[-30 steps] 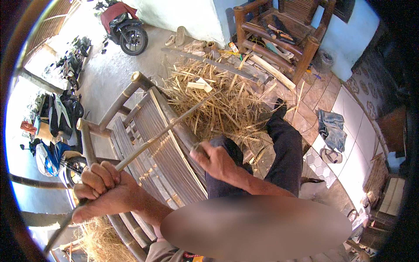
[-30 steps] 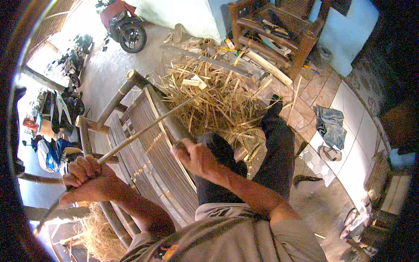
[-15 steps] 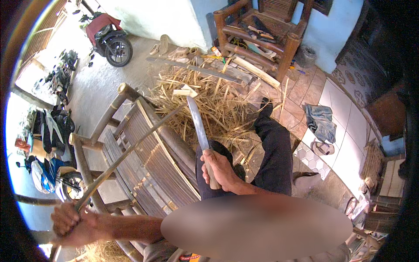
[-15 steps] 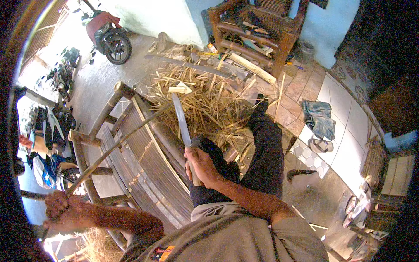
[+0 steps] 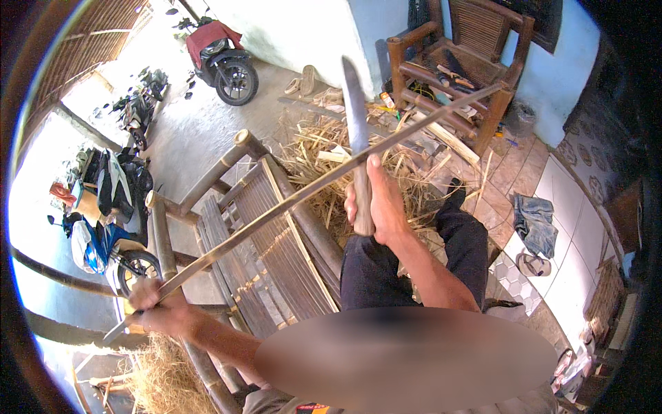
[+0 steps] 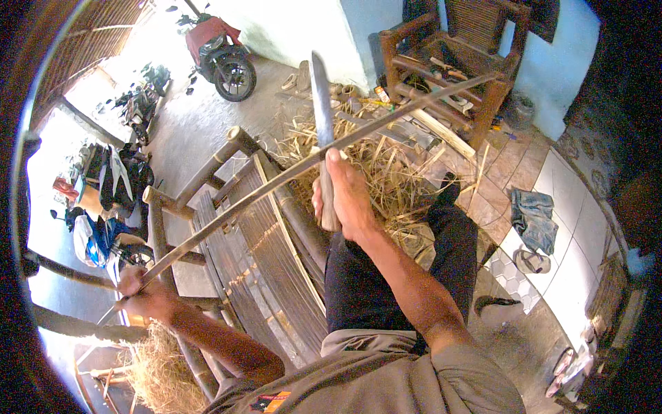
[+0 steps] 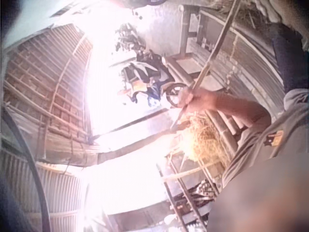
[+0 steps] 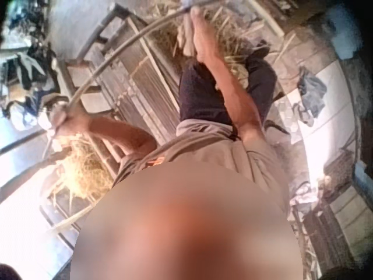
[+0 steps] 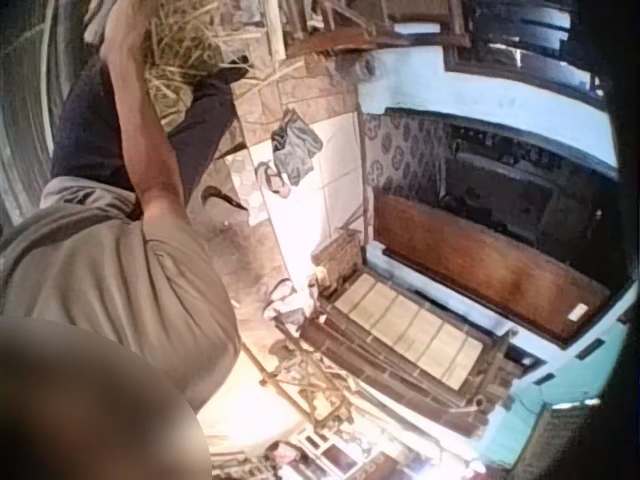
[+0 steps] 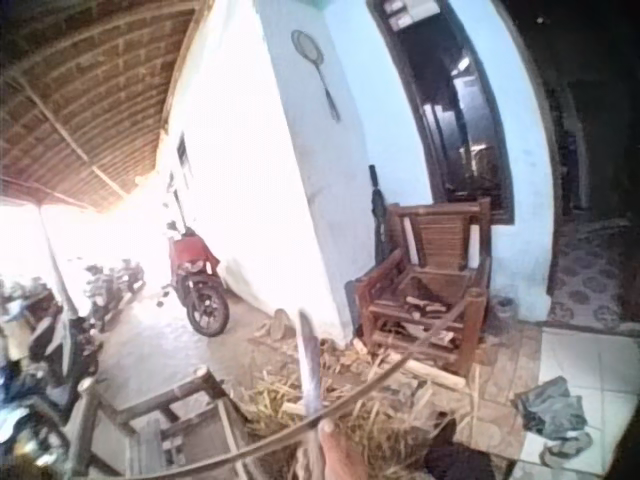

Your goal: The person splits thin bamboo strips using a knife while seated on the floor. They repeatedly hold a strip, split it lengthwise, and place the pieces onto a bamboo frame. The person occasionally adjusts the position of the strips on the frame.

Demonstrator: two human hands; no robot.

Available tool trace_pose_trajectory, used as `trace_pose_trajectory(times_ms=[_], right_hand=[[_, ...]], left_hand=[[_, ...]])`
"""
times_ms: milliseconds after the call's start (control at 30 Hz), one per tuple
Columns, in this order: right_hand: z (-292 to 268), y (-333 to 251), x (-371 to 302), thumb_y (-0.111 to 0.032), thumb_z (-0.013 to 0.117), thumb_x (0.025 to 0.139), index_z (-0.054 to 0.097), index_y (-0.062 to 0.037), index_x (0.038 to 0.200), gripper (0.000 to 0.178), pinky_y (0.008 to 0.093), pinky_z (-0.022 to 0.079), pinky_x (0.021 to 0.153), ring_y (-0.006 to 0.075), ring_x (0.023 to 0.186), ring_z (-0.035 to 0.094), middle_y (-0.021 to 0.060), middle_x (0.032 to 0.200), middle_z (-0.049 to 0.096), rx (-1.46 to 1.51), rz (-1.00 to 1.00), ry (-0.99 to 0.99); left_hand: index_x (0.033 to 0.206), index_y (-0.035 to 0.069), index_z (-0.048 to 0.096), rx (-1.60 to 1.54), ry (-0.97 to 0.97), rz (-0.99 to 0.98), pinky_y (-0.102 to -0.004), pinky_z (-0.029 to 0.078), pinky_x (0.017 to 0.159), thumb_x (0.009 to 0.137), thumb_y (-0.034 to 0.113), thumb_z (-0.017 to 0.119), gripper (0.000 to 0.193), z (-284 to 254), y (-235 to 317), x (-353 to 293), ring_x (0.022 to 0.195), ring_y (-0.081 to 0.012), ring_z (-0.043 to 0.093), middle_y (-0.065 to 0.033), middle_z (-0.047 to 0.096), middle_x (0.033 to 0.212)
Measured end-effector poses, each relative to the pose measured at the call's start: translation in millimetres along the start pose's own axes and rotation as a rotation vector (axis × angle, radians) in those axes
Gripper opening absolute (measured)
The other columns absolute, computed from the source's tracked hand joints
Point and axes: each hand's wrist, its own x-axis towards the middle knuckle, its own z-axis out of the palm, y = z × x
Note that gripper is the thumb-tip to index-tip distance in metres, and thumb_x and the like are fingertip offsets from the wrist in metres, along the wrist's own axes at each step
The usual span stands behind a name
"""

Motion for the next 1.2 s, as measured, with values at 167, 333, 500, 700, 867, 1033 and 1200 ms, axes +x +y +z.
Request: trace_pose_trajectory(times_ms=[167,333,500,700,867,1033,1200], right_hand=[[-16.9,-57.9,18.9,-0.047,0.059,0.097,0.059,0.002,0.1,0.049,0.0294,0.045,0.042,0.0138,0.047,0.054,0.0049,0.063,0.054,-0.289,-0.311,0.265],[-43.6,-122.7,26.0,-0.044,0.054,0.099,0.057,-0.003,0.068,0.051,0.0312,0.043,0.041,0.013,0.043,0.054,0.004,0.052,0.054,-0.655,-0.533,0.418],[-42.2,-167.2,22.5,-0.039,0.054,0.099,0.06,-0.0006,0.086,0.041,0.0357,0.047,0.05,0.0132,0.05,0.055,0.0035,0.059,0.051,-1.231,-0.635,0.381],[-23.7,-144.7,36.4,-0.049,0.054,0.094,0.061,-0.0003,0.104,0.05,0.0527,0.051,0.068,0.0428,0.075,0.066,0.0227,0.076,0.067,-1.73,-0.552,0.178],[-66.2,-87.2,42.5,-0.061,0.061,0.086,0.055,0.0034,0.115,0.071,0.0516,0.053,0.075,0.043,0.084,0.068,0.0272,0.088,0.068,-1.662,-0.281,-0.035],[-151.0,2.0,8.5,-0.052,0.066,0.087,0.059,0.0012,0.11,0.058,0.0468,0.05,0.07,0.0391,0.076,0.065,0.0226,0.082,0.065,-1.265,-0.084,0.167],[-188.5,82.1,-31.0,-0.044,0.063,0.091,0.059,0.002,0.101,0.047,0.0484,0.05,0.07,0.041,0.075,0.063,0.0224,0.078,0.064,-1.161,-0.01,0.278]], left_hand=[[0.078,0.007,0.062,0.306,0.334,-0.463,-0.0326,0.053,0.059,0.103,0.051,0.036,0.056,-13.4,-130.1,-65.3,0.061,-0.0201,0.059,-0.0098,0.063,0.073],[0.061,0.008,0.046,0.879,-0.234,-0.889,-0.027,0.039,0.05,0.101,0.051,0.05,0.058,52.6,-160.7,-118.3,0.053,-0.0156,0.054,-0.0071,0.056,0.06],[0.079,0.003,0.06,0.644,-0.439,-0.304,-0.0257,0.042,0.057,0.101,0.036,0.058,0.04,178.8,-178.0,-113.2,0.063,-0.0118,0.056,-0.0053,0.06,0.07],[0.14,0.001,0.048,0.145,-0.783,0.027,-0.0381,0.053,0.086,0.101,0.05,0.047,0.063,317.9,-227.2,-102.2,0.099,-0.0255,0.065,-0.0179,0.066,0.107],[0.105,0.003,0.058,0.25,-0.425,-0.456,-0.0221,0.04,0.05,0.105,0.038,0.048,0.037,295.2,-258.6,-136.8,0.062,-0.0078,0.054,-0.0024,0.057,0.07],[0.096,0.006,0.05,0.339,-0.179,-0.262,-0.0219,0.037,0.042,0.106,0.041,0.044,0.037,222.0,-290.2,-151.5,0.056,-0.0075,0.05,-0.0044,0.054,0.072],[0.091,0.004,0.048,0.615,-0.22,-0.141,-0.0251,0.047,0.048,0.106,0.042,0.041,0.04,176.9,-293.7,-156.9,0.055,-0.0088,0.042,-0.0039,0.046,0.07]])
